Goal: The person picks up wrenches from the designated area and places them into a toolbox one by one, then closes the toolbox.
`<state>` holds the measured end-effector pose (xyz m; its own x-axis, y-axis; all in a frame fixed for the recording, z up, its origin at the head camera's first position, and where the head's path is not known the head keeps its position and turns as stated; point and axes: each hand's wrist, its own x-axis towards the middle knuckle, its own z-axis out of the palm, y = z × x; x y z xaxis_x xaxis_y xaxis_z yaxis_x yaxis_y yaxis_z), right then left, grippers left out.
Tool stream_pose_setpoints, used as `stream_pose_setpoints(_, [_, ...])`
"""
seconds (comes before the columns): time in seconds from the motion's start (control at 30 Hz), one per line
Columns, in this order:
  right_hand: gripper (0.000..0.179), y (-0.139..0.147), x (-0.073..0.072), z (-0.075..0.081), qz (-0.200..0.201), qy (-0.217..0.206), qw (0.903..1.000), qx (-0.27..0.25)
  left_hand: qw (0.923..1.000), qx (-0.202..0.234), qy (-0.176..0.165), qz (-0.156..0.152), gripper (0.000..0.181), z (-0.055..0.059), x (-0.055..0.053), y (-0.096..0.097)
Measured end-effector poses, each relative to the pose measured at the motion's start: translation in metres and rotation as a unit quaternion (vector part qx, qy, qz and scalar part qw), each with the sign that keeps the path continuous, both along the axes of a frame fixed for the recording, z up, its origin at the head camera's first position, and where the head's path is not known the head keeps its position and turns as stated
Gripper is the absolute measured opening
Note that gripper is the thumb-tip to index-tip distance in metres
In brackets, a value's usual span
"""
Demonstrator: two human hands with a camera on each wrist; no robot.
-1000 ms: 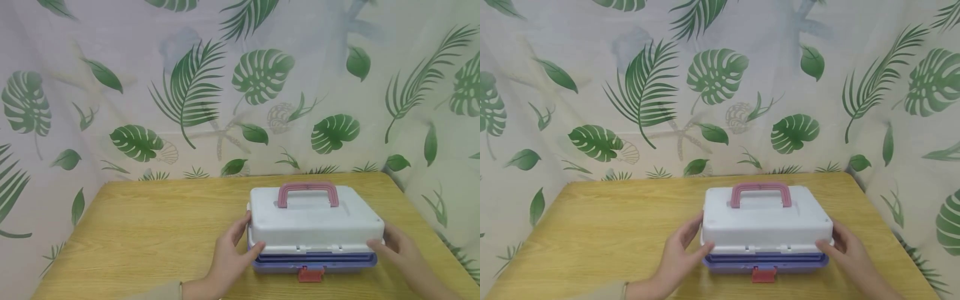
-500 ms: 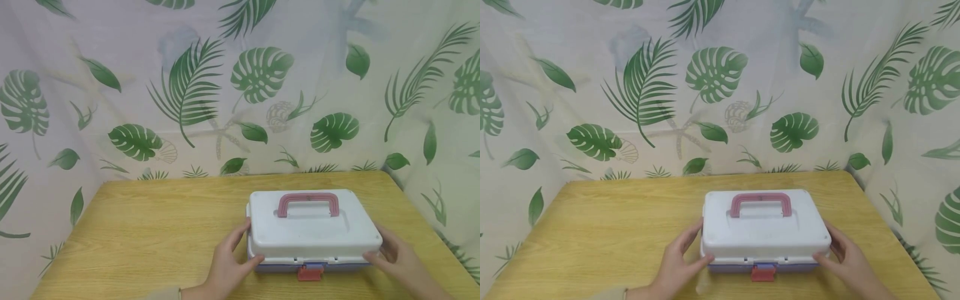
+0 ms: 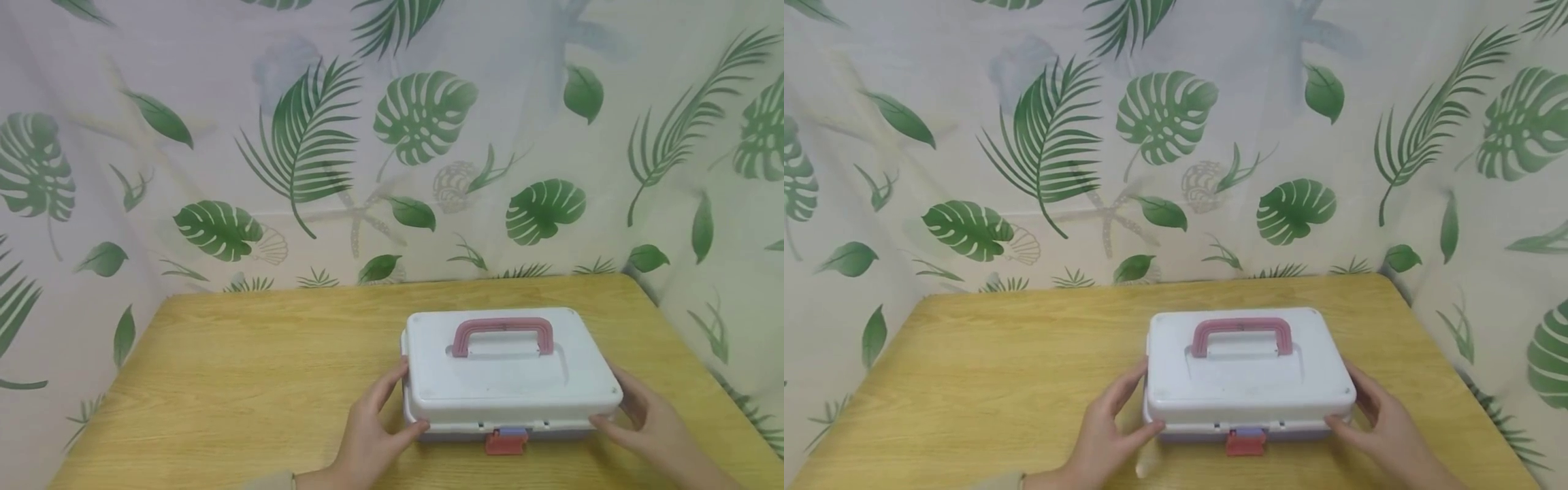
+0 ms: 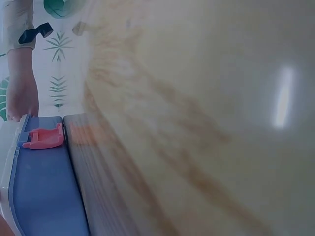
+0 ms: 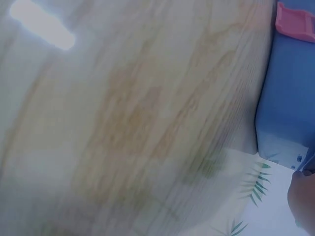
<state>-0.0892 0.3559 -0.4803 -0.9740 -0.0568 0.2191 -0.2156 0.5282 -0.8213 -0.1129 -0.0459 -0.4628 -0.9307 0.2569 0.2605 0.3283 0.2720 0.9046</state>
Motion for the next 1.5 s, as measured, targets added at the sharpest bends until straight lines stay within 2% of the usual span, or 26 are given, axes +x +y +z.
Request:
stream_pose_setpoints(0.13, [0.080, 0.000, 0.001, 0.001, -0.004, 0.006, 0.9999, 0.007, 0.9997, -0.013, 0.020, 0.006, 0.079, -0.001, -0.001, 0.001])
stream_pose_setpoints(0.47, [0.081, 0.001, 0.003, 0.009, -0.017, -0.024, 0.9985, 0.047, 0.9948, -0.084, 0.055, 0.018, 0.082, 0.004, 0.003, -0.001])
stream_pose_setpoints(0.67, [0.079, 0.002, 0.006, 0.013, -0.024, 0.013, 0.9980, 0.057, 0.9910, -0.105, 0.081, 0.017, 0.085, 0.007, 0.003, -0.002])
stream_pose_setpoints(0.8, [0.077, 0.004, 0.008, 0.018, -0.040, 0.002, 0.9952, 0.090, 0.9888, -0.112, 0.099, 0.007, 0.086, 0.009, 0.001, -0.002])
stream_pose_setpoints(0.9, [0.074, 0.006, 0.009, 0.023, -0.049, 0.004, 0.9916, 0.120, 0.9844, -0.126, 0.123, -0.001, 0.086, 0.010, 0.000, -0.003])
stream_pose_setpoints(1.0, [0.075, 0.006, 0.011, 0.028, -0.053, 0.031, 0.9870, 0.148, 0.9757, -0.147, 0.162, -0.009, 0.086, 0.009, -0.002, -0.004])
stream_pose_setpoints(1.1, [0.081, 0.004, 0.012, 0.033, -0.045, 0.094, 0.9788, 0.176, 0.9593, -0.178, 0.218, -0.017, 0.084, 0.008, -0.005, -0.006])
stream_pose_setpoints(1.2, [0.090, 0.000, 0.012, 0.040, -0.029, 0.166, 0.9634, 0.208, 0.9325, -0.217, 0.287, -0.029, 0.084, 0.009, -0.009, -0.007])
stream_pose_setpoints(1.27, [0.087, -0.004, 0.012, 0.046, -0.014, 0.204, 0.9526, 0.226, 0.9103, -0.241, 0.335, -0.038, 0.084, 0.010, -0.012, -0.006])
stream_pose_setpoints(1.37, [0.070, -0.010, 0.010, 0.052, 0.013, 0.255, 0.9360, 0.242, 0.8711, -0.268, 0.409, -0.051, 0.084, 0.012, -0.016, -0.004])
stream_pose_setpoints(1.5, [0.080, -0.021, 0.008, 0.056, 0.044, 0.312, 0.9134, 0.257, 0.8162, -0.302, 0.489, -0.064, 0.082, 0.014, -0.021, 0.001])
